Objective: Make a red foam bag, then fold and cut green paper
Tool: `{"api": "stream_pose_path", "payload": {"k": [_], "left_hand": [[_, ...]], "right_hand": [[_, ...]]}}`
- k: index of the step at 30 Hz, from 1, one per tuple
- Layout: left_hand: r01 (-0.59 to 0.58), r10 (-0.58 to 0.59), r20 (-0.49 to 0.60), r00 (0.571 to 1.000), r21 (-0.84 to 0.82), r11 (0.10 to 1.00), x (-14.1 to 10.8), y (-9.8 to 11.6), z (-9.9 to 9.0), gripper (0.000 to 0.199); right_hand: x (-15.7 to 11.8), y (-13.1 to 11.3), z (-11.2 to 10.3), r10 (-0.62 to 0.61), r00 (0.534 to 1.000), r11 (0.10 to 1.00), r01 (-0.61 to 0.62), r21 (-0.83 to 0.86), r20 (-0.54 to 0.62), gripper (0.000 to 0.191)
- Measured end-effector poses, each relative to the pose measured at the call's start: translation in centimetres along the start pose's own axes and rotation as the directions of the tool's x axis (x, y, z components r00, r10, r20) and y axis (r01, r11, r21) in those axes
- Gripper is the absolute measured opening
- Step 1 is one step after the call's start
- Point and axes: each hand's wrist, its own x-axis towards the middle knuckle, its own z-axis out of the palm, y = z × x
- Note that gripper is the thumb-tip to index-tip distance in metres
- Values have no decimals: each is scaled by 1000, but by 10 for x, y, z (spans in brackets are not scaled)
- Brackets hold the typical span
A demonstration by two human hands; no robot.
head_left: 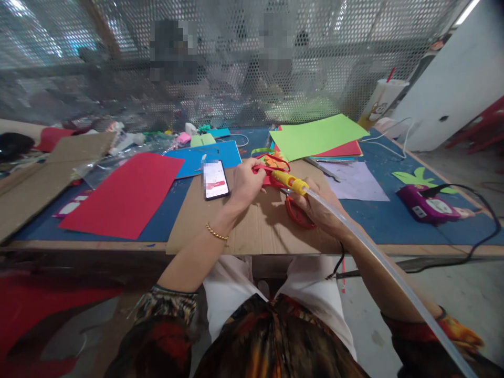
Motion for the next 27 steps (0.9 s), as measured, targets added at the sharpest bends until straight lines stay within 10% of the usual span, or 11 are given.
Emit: {"api": "stream_pose_path", "payload": {"k": [27], "left_hand": [[-27,27,-1,1000,-60,998,1,-4,1,19]], "right_hand": [[3,-6,-1,26,999,999,-26,-29,-21,34]]}}
